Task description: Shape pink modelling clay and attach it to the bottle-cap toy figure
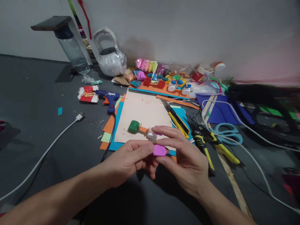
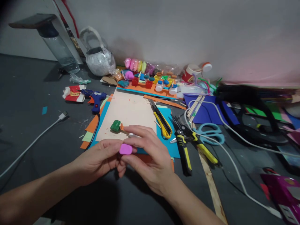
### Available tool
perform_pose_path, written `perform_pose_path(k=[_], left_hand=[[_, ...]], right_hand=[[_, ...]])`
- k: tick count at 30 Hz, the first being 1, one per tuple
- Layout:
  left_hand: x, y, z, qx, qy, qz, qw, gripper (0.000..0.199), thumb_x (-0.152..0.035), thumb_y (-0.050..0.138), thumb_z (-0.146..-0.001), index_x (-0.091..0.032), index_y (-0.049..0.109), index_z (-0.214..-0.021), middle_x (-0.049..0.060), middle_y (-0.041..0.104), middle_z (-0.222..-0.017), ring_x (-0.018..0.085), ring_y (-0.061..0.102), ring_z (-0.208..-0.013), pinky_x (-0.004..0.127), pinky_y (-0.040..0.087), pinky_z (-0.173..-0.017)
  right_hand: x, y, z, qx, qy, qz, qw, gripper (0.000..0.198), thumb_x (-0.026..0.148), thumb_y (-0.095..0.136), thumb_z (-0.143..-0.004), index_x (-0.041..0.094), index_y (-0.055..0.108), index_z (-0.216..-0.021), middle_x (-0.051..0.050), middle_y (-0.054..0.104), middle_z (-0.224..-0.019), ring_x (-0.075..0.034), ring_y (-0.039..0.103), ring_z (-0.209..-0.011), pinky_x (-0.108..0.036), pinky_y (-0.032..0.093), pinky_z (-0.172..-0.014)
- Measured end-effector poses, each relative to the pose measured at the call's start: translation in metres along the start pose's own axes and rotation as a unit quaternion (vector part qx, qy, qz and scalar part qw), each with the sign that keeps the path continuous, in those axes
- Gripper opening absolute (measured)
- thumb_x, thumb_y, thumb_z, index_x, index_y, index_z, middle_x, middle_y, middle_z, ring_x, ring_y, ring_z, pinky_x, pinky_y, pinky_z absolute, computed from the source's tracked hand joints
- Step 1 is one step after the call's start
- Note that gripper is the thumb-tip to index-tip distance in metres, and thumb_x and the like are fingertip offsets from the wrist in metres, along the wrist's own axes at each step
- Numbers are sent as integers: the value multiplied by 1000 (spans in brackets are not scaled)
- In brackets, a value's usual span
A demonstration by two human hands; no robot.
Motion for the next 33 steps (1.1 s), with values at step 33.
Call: perform_pose_path(k=[33], left_hand=[[8,-2,-2,-15,6,15,1000,33,-44,73,-84,-12,73,-94,4,64,-77,10,58,-63,22,50,-62]], right_hand=[[18,5,-4,12,-67,157,985,24,14,65,-85,20,64,-108,-10,73,-116,-25,64,-118,-50,43,-110]])
Point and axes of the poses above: each hand's wrist, its own z-axis away from the middle knuckle, its own y-axis out of the palm, x = y × z, the point moved 5 cm from there along -z, towards the middle knuckle
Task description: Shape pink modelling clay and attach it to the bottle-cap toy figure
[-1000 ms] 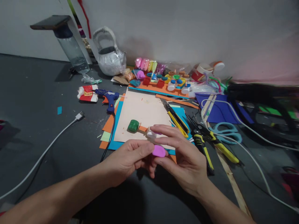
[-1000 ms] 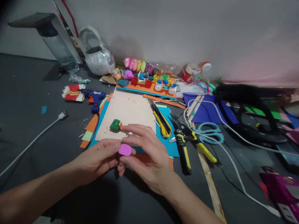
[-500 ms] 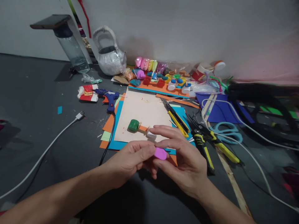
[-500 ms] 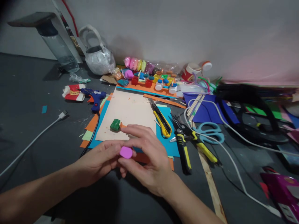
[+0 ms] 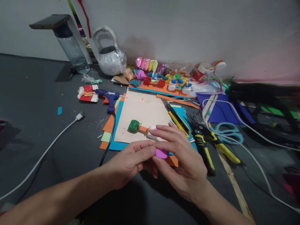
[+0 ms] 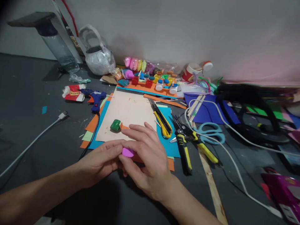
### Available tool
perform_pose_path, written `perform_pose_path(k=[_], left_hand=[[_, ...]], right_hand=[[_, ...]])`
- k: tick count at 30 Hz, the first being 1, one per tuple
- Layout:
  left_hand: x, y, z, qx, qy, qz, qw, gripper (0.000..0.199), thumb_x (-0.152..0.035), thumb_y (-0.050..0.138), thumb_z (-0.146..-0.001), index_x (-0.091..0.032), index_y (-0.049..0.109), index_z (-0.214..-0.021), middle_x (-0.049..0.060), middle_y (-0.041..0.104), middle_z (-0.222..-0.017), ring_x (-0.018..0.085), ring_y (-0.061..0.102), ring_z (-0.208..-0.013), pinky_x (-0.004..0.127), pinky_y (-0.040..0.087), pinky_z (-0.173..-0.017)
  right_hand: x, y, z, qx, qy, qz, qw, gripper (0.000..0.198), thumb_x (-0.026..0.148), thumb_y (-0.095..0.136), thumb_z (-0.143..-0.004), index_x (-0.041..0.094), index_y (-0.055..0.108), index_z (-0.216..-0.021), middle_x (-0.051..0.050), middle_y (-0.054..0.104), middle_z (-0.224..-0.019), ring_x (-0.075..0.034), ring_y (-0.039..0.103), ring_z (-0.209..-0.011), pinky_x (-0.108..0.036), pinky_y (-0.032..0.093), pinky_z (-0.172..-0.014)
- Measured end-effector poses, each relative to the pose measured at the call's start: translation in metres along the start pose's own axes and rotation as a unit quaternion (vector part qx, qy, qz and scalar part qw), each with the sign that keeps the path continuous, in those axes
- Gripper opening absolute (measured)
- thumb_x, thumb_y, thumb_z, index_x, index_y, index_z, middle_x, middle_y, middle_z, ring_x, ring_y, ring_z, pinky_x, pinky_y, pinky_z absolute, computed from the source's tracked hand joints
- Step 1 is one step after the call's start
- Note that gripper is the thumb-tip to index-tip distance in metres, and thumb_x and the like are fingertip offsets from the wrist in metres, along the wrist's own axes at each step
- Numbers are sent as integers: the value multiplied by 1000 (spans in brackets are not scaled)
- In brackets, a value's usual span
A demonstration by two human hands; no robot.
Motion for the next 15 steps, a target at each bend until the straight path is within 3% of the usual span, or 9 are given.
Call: perform_pose_path(k=[8,15], left_hand=[[-1,1,1,9,-4,-2,1000,34,-45,73,-83,-11,74,-85,3,62,-71,11,58,-65,22,50,-64],[-2,0,1,11,-5,4,1000,31,-41,73,-84,-11,77,-94,3,63,-72,9,58,-63,21,51,-65]], right_hand=[[-1,-2,1,3,-14,-4,1000,22,15,66,-85,19,63,-106,-11,72,-118,-25,62,-121,-50,40,-112],[-3,-2,2,15,-2,-29,999,28,22,71,-85,18,62,-112,-12,70,-122,-25,59,-125,-50,37,-114]])
Point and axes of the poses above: each hand's wrist, its own z-axis away from the middle knuckle, its own y-axis out of the palm, x = y × z, the point moved 5 cm from there along -z, towards the middle knuckle
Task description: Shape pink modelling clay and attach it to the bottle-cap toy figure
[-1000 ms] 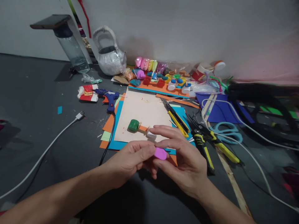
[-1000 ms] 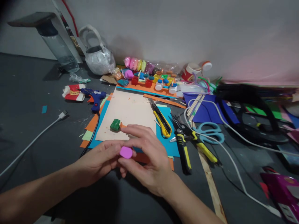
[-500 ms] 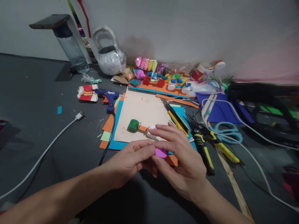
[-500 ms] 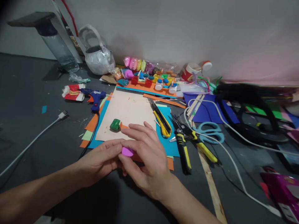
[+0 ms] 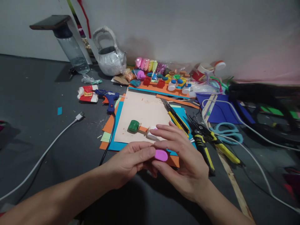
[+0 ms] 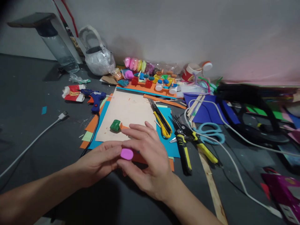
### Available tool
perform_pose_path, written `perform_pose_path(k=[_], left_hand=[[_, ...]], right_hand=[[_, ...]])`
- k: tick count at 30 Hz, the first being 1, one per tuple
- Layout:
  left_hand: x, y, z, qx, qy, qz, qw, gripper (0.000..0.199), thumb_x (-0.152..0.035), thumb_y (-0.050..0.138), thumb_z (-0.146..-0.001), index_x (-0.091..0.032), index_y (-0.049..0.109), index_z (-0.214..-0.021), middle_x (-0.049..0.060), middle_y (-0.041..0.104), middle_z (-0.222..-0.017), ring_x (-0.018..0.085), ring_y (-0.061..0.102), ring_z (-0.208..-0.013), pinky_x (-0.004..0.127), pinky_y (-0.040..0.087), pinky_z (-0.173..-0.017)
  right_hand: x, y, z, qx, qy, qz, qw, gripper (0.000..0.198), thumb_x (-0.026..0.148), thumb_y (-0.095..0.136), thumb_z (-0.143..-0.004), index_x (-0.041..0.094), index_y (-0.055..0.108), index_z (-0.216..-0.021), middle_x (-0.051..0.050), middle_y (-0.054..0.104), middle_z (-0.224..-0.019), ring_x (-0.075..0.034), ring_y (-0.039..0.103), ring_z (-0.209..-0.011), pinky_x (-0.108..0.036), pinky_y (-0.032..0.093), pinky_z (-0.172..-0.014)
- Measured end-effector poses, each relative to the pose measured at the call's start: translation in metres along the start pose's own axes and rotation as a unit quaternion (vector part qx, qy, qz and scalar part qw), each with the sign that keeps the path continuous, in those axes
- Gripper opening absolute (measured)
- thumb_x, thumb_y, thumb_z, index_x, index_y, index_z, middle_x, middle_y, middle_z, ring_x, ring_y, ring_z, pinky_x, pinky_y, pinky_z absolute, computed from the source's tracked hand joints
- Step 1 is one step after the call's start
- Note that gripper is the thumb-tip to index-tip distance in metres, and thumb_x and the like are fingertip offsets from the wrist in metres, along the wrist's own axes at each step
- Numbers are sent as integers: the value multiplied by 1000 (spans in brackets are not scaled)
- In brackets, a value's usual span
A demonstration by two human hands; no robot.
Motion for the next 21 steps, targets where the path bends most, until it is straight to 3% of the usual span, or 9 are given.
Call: perform_pose_path(k=[10,21], left_hand=[[-1,1,0,27,10,22,999,35,-43,75,-82,-11,77,-96,3,62,-72,9,58,-64,22,53,-65],[-1,2,0,28,7,11,1000,36,-46,74,-82,-11,77,-91,3,61,-71,10,57,-64,23,51,-65]], right_hand=[[-2,-3,0,-6,-5,-41,999,21,21,69,-88,20,65,-108,-11,70,-123,-25,60,-123,-49,41,-112],[-3,-4,0,-14,3,-62,998,28,22,72,-86,20,64,-112,-11,69,-125,-26,60,-123,-50,42,-111]])
Point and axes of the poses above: each hand's wrist, its own z-axis away from the middle knuckle, its own y-axis out of the palm, x = y × z, the point moved 5 cm from there along -z, towards the middle knuckle
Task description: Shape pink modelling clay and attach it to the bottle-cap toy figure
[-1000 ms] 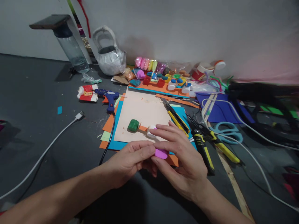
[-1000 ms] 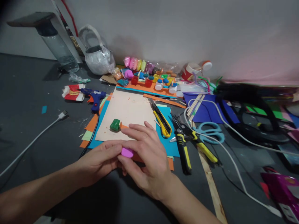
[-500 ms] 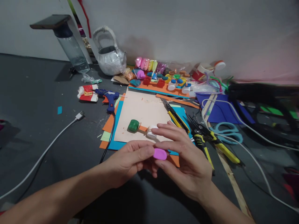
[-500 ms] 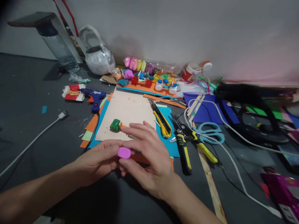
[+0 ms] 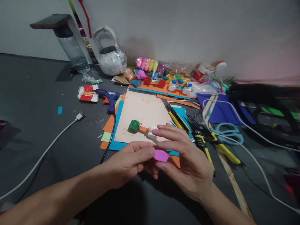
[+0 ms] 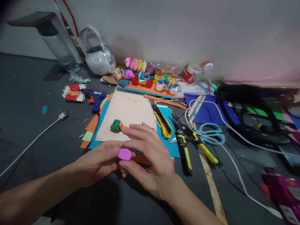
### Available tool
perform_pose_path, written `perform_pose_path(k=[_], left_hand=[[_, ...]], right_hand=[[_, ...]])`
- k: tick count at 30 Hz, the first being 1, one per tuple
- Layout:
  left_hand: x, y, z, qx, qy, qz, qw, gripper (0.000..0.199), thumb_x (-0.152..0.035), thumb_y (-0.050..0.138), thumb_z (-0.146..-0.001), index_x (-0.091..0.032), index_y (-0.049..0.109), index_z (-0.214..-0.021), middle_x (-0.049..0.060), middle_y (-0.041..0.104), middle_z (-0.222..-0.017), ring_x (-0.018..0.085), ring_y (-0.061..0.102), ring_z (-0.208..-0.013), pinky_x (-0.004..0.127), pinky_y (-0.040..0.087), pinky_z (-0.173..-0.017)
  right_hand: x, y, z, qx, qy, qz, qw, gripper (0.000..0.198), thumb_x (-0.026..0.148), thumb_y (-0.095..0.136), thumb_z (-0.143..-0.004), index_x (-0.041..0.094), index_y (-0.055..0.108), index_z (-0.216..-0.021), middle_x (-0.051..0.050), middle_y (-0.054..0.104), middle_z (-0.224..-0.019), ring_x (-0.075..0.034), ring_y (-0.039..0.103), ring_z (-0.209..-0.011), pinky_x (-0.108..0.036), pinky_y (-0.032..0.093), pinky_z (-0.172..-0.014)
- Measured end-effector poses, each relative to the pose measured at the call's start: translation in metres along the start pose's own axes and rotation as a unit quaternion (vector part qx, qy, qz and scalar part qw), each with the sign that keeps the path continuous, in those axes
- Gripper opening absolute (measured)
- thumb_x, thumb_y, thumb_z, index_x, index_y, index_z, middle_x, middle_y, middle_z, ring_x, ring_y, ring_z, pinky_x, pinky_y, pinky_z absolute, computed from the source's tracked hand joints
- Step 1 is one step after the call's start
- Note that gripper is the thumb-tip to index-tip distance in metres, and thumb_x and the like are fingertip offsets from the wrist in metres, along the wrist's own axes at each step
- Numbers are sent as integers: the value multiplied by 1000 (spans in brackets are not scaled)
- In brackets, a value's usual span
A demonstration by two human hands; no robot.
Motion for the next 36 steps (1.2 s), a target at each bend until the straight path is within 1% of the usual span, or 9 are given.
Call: perform_pose_path(k=[5,9,12,14,18,21,25,31,36], left_hand=[[-2,0,0,-14,5,-14,1000,40,-49,74,-81,-11,77,-92,3,62,-71,11,57,-64,24,51,-65],[-5,-1,1,-35,20,-25,999,43,-52,77,-77,-14,75,-99,3,66,-75,11,60,-65,25,51,-66],[-8,-3,1,-58,32,-47,997,35,-47,78,-78,-16,75,-94,2,67,-74,10,59,-64,24,49,-67],[-10,-6,1,-90,48,-78,992,28,-41,77,-80,-16,74,-91,1,67,-74,9,58,-63,23,48,-66],[-16,-7,2,-142,83,-123,979,25,-37,79,-77,-15,71,-84,-1,66,-70,9,57,-58,23,48,-61],[-19,-5,3,-149,90,-153,973,23,-35,78,-78,-14,68,-76,-3,62,-64,8,55,-55,21,46,-57],[-22,-4,4,-148,96,-166,970,23,-34,76,-80,-14,67,-72,-3,60,-63,7,53,-53,20,45,-54],[-19,-8,4,-147,88,-166,971,26,-39,71,-85,-14,68,-80,-1,60,-64,8,54,-57,21,48,-56],[-20,-6,4,-150,93,-146,973,22,-34,76,-80,-15,67,-85,-2,61,-64,9,55,-55,20,49,-52]], right_hand=[[0,-2,-2,16,-7,9,1000,28,18,72,-86,20,65,-112,-11,68,-127,-26,60,-122,-48,44,-109],[-4,-5,-1,-2,7,13,1000,30,17,72,-85,23,66,-114,-10,68,-126,-27,60,-122,-48,47,-104],[-6,-5,0,-13,16,20,1000,30,17,71,-85,26,67,-114,-9,68,-126,-28,61,-121,-48,49,-101],[-7,-4,0,-11,12,28,999,30,18,71,-85,26,68,-114,-9,69,-125,-28,62,-120,-49,50,-100],[-6,-4,-1,-14,0,50,999,29,18,71,-85,25,68,-112,-9,71,-122,-28,64,-118,-51,49,-101],[-4,-4,-2,-10,-14,64,998,28,18,72,-84,24,67,-111,-10,72,-120,-28,65,-117,-52,48,-103],[-3,-3,-3,1,-26,80,996,26,17,72,-85,23,66,-110,-10,73,-119,-27,65,-116,-51,49,-103],[-2,-4,-4,7,-30,84,996,25,17,70,-86,22,66,-111,-11,73,-118,-27,64,-118,-52,49,-103],[-3,-3,-4,6,-30,74,997,27,18,71,-86,23,67,-112,-10,73,-118,-27,65,-116,-51,50,-103]])
Point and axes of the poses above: each hand's wrist, its own z-axis away from the middle knuckle, its own y-axis out of the palm, x = y × z, the point moved 5 cm from there along -z, towards the middle knuckle
